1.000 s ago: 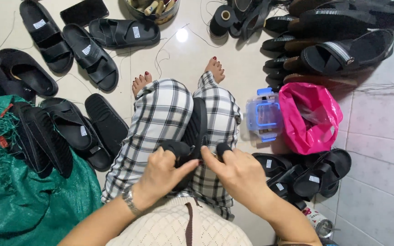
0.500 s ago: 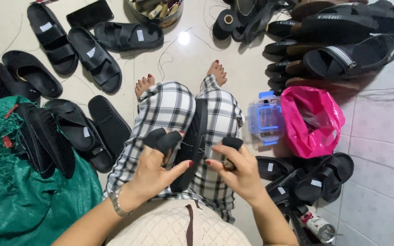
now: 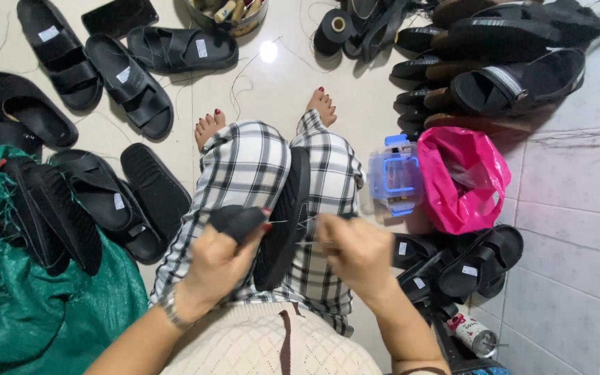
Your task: Hand-stitching the strap of a black sandal using a needle and thread.
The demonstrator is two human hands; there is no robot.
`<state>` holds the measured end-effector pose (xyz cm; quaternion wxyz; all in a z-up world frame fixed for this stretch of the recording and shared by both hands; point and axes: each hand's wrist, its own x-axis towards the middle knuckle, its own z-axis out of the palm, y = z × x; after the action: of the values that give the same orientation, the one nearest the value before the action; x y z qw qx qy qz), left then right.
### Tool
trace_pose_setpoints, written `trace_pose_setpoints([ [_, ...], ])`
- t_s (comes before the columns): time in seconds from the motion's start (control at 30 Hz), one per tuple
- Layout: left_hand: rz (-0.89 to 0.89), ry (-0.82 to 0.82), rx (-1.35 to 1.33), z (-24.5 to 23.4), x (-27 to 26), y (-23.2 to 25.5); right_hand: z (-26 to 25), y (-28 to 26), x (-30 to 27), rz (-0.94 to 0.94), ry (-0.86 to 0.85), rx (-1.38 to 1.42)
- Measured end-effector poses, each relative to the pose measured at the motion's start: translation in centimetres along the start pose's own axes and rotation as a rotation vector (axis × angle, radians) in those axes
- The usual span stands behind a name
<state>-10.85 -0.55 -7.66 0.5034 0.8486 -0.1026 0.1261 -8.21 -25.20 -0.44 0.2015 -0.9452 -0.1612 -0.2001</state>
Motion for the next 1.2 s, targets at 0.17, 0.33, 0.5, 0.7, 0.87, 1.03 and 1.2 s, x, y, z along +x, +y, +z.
trace_pose_setpoints([
  [0.17, 0.339, 0.084, 1.178, -8.7, 4.4, -2.2, -7.9, 8.7, -0.6, 0.141, 0.305, -0.382],
  [0.33, 0.186, -0.021, 0.534, -9.7, 9.9, 3.8, -5.4, 3.5, 0.4, 0.238, 0.12, 0.139],
  [0.5, -0.057, -0.485, 0.205, -5.0, 5.0, 3.6, -4.5, -0.4, 3.8, 0.1, -0.396, 0.535],
  [0.7, -0.368, -1.029, -1.112, -5.6, 6.8, 5.9, -2.0, 2.3, 2.7, 0.284, -0.452, 1.888],
  [0.87, 0.0, -0.539, 0.024, -3.5, 7.2, 6.4, -1.1, 1.9, 2.5, 0.592, -0.307, 1.895],
  [1.03, 0.21, -0.45, 0.437, -3.8, 3.6, 5.6, -0.4, 0.1, 3.1, 0.565, -0.057, 1.281],
  [1.2, -0.452, -0.9, 0.103, -4.8, 1.5, 4.4, 0.5, 1.4, 3.1, 0.529, -0.14, 1.269],
])
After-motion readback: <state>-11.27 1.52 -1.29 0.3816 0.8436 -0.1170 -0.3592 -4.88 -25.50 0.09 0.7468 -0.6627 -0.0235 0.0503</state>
